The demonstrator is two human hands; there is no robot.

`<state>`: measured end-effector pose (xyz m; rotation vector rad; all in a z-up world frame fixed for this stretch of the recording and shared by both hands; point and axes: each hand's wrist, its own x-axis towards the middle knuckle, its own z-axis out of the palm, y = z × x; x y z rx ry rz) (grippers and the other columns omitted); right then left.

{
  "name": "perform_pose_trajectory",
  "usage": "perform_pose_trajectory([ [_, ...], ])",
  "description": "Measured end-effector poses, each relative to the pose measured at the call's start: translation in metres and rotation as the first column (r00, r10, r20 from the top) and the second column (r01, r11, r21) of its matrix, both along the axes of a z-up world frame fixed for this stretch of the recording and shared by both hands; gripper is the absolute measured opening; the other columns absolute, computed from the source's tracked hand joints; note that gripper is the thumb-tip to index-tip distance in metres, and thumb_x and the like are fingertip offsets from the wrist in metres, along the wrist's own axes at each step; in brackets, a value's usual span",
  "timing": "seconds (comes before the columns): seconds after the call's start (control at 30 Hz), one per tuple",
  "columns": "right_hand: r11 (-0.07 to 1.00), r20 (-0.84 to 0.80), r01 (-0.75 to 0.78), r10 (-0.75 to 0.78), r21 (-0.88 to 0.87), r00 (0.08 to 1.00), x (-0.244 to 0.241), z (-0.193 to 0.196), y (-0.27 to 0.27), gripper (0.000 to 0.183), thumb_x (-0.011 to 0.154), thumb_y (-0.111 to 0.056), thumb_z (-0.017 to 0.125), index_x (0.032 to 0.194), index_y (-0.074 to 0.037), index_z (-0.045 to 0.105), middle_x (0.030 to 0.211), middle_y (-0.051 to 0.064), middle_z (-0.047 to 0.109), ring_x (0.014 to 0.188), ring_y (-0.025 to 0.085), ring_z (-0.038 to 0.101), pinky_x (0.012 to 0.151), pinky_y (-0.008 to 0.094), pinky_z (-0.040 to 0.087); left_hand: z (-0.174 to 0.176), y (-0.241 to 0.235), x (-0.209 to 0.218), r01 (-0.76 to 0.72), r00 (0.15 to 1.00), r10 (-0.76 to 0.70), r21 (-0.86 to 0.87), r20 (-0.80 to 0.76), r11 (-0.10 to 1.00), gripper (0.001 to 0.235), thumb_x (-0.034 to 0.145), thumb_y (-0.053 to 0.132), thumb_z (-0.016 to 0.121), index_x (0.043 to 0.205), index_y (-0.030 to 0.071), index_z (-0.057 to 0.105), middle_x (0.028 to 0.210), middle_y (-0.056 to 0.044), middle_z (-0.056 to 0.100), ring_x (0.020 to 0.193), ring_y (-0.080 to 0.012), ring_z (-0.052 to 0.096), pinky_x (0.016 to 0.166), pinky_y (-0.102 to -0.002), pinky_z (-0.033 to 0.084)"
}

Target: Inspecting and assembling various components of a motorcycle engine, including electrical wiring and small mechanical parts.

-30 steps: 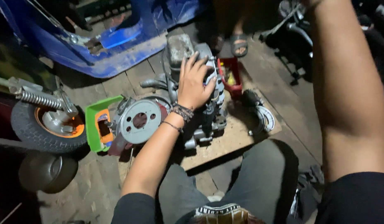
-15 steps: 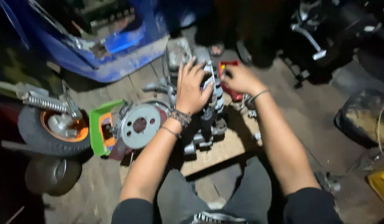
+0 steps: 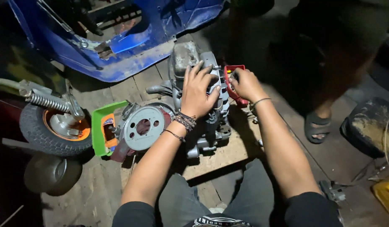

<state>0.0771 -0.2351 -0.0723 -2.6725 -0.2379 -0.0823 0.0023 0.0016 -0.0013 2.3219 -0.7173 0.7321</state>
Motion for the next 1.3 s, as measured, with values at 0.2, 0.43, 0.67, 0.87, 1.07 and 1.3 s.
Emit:
perform_pose_trajectory([
  [0.2, 0.986, 0.018, -0.108, 0.107, 0.126, 0.994, -0.017, 0.034, 0.006, 0.023, 0.092, -0.026, 0.070, 0.106, -0.008, 0.072, 0.097, 0.023, 0.074, 0.102, 0.049, 0.068, 0.086, 0.058, 0.055, 0.002, -0.001, 0.002, -0.012, 1.000, 0.012, -0.021, 0.017, 1.000, 0.027, 0.091, 0.040, 0.066, 0.109, 0.019, 0.066, 0.134, -0.008, 0.064, 0.140, -0.0351, 0.046, 0.120, -0.059, 0.022],
  [0.43, 0.980, 0.018, -0.089, 0.088, 0.179, 0.996, -0.022, 0.041, 0.008, 0.021, 0.090, -0.022, 0.074, 0.104, -0.006, 0.074, 0.095, 0.022, 0.075, 0.100, 0.047, 0.070, 0.085, 0.057, 0.055, 0.002, 0.001, -0.001, 0.001, 1.000, -0.001, -0.022, 0.010, 1.000, 0.027, 0.093, 0.039, 0.065, 0.110, 0.019, 0.066, 0.134, -0.009, 0.064, 0.141, -0.0349, 0.044, 0.120, -0.059, 0.022],
  [0.67, 0.988, 0.165, 0.091, -0.111, 0.124, 0.980, 0.025, -0.018, -0.032, 0.019, 0.091, -0.029, 0.076, 0.097, -0.011, 0.072, 0.090, 0.015, 0.075, 0.096, 0.042, 0.072, 0.080, 0.055, 0.056, 0.007, -0.001, -0.002, 0.003, 1.000, -0.003, -0.009, 0.006, 1.000, 0.028, 0.094, 0.039, 0.063, 0.112, 0.018, 0.066, 0.135, -0.009, 0.063, 0.140, -0.0343, 0.045, 0.120, -0.059, 0.023],
  [0.87, 0.990, -0.019, -0.001, 0.004, 0.142, 1.000, 0.004, 0.035, 0.005, 0.021, 0.084, -0.028, 0.076, 0.100, -0.014, 0.077, 0.097, 0.018, 0.077, 0.103, 0.047, 0.070, 0.086, 0.058, 0.055, 0.010, 0.003, 0.045, -0.051, 0.999, 0.051, -0.025, 0.013, 0.998, 0.036, 0.090, 0.055, 0.064, 0.107, 0.023, 0.065, 0.095, -0.002, 0.072, 0.100, -0.0263, 0.068, 0.094, -0.047, 0.049],
  [1.07, 0.999, 0.092, -0.018, 0.014, 0.037, 0.996, 0.021, 0.020, -0.009, 0.018, 0.088, -0.031, 0.077, 0.098, -0.017, 0.078, 0.094, 0.017, 0.076, 0.099, 0.047, 0.070, 0.084, 0.057, 0.056, 0.015, 0.003, 0.042, 0.016, 0.980, -0.015, -0.004, 0.200, 1.000, 0.015, 0.094, 0.032, 0.059, 0.098, 0.019, 0.064, 0.084, 0.000, 0.055, 0.092, -0.0268, 0.061, 0.087, -0.043, 0.046],
  [1.3, 0.995, 0.039, -0.056, 0.060, -0.087, 0.997, 0.031, 0.004, -0.014, 0.021, 0.086, -0.031, 0.078, 0.098, -0.015, 0.078, 0.089, 0.016, 0.077, 0.096, 0.046, 0.073, 0.082, 0.056, 0.056, 0.014, 0.007, 0.038, 0.093, 0.973, -0.082, -0.041, 0.214, 0.995, 0.019, 0.097, 0.030, 0.050, 0.103, 0.019, 0.065, 0.087, 0.003, 0.053, 0.095, -0.0236, 0.060, 0.091, -0.041, 0.043],
])
